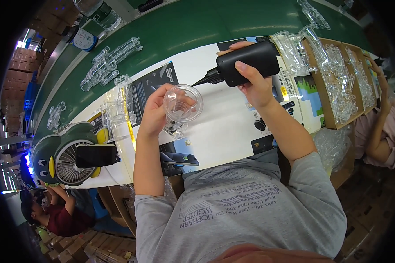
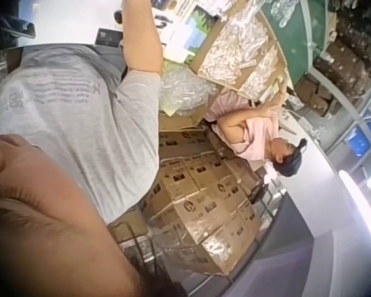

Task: Assembling clear plastic housing components using a solvent dispenser at a factory workstation.

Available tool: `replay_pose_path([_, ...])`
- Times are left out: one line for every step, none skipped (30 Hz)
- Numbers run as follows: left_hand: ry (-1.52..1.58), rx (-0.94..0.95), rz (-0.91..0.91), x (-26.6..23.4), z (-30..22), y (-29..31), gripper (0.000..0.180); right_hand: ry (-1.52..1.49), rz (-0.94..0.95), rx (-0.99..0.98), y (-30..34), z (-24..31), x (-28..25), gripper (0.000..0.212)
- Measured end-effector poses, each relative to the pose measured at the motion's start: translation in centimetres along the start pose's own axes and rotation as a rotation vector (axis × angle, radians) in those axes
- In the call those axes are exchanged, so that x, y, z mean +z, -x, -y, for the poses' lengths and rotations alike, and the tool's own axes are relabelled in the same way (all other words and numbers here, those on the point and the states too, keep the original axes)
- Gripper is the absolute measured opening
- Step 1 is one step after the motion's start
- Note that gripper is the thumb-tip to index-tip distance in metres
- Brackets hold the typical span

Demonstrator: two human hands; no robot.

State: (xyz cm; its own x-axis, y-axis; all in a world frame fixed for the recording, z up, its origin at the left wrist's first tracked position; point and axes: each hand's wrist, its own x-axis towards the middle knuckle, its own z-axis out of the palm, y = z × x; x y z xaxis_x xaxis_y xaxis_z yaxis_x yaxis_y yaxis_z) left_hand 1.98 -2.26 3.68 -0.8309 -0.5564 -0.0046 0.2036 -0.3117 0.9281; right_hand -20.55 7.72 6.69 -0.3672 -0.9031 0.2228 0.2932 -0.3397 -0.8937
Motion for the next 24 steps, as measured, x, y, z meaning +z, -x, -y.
replay_pose_path([0.001,0.000,0.001,0.18,-0.02,-0.02,0.023,0.000,-0.001,0.000,0.00,-0.01,-0.02,0.037])
replay_pose_path([-0.022,-0.021,-0.049,0.52,-0.08,-0.02,0.028,0.000,-0.004,0.004,-0.01,-0.02,-0.03,0.036])
replay_pose_path([-0.044,-0.042,-0.098,0.71,-0.09,-0.04,0.032,0.000,-0.007,0.007,-0.01,-0.03,-0.06,0.036])
replay_pose_path([-0.044,-0.042,-0.099,0.69,-0.13,-0.01,0.032,-0.001,-0.007,0.008,-0.04,-0.06,-0.09,0.036])
replay_pose_path([-0.037,-0.040,-0.077,0.64,-0.17,0.02,0.034,0.000,0.001,0.014,-0.10,-0.13,-0.17,0.036])
replay_pose_path([-0.031,-0.037,-0.055,0.60,-0.22,0.06,0.035,0.000,0.009,0.021,-0.12,-0.16,-0.21,0.036])
replay_pose_path([-0.030,-0.037,-0.055,0.54,-0.19,0.07,0.035,0.000,0.008,0.021,-0.11,-0.08,-0.22,0.036])
replay_pose_path([-0.032,-0.032,-0.038,0.48,-0.15,0.10,0.037,-0.007,0.020,0.024,-0.10,0.05,-0.19,0.037])
replay_pose_path([-0.033,-0.027,-0.021,0.43,-0.13,0.13,0.038,-0.015,0.032,0.028,-0.09,0.12,-0.18,0.037])
replay_pose_path([-0.033,-0.027,-0.020,0.41,-0.15,0.14,0.038,-0.014,0.031,0.028,-0.15,0.02,-0.26,0.037])
replay_pose_path([-0.020,-0.061,-0.022,0.41,-0.20,0.16,0.039,-0.006,0.030,0.015,-0.25,-0.15,-0.38,0.038])
replay_pose_path([-0.006,-0.094,-0.024,0.41,-0.23,0.14,0.040,0.003,0.029,0.001,-0.29,-0.25,-0.47,0.039])
replay_pose_path([-0.007,-0.095,-0.026,0.41,-0.32,0.19,0.040,0.002,0.030,0.002,-0.24,-0.02,-0.39,0.039])
replay_pose_path([-0.022,-0.096,-0.003,0.40,-0.40,0.23,0.039,0.001,0.046,0.030,-0.13,0.43,-0.28,0.039])
replay_pose_path([-0.037,-0.098,0.020,0.36,-0.45,0.26,0.038,0.000,0.063,0.058,-0.08,0.65,-0.21,0.039])
replay_pose_path([-0.037,-0.098,0.020,0.25,-0.37,0.25,0.038,0.000,0.063,0.058,-0.09,0.56,-0.22,0.039])
replay_pose_path([-0.031,-0.071,0.088,0.04,-0.18,0.24,0.029,0.000,0.066,0.038,-0.13,0.35,-0.24,0.039])
replay_pose_path([-0.024,-0.043,0.156,-0.06,-0.09,0.24,0.021,0.000,0.069,0.018,-0.16,0.22,-0.25,0.038])
replay_pose_path([-0.024,-0.043,0.156,-0.07,-0.05,0.22,0.021,0.000,0.068,0.018,-0.19,0.15,-0.29,0.038])
replay_pose_path([-0.010,-0.041,0.174,-0.07,-0.03,0.20,0.021,-0.003,0.078,0.015,-0.21,0.10,-0.34,0.038])
replay_pose_path([0.003,-0.039,0.192,-0.07,-0.01,0.18,0.021,-0.007,0.088,0.012,-0.21,0.06,-0.37,0.038])
replay_pose_path([0.003,-0.040,0.191,-0.08,-0.02,0.22,0.021,-0.007,0.089,0.013,-0.19,0.16,-0.39,0.038])
replay_pose_path([0.013,-0.047,0.206,-0.09,-0.04,0.26,0.021,-0.001,0.112,0.034,-0.17,0.38,-0.45,0.038])
replay_pose_path([0.023,-0.055,0.221,-0.10,-0.06,0.31,0.021,0.005,0.136,0.055,-0.14,0.48,-0.48,0.039])
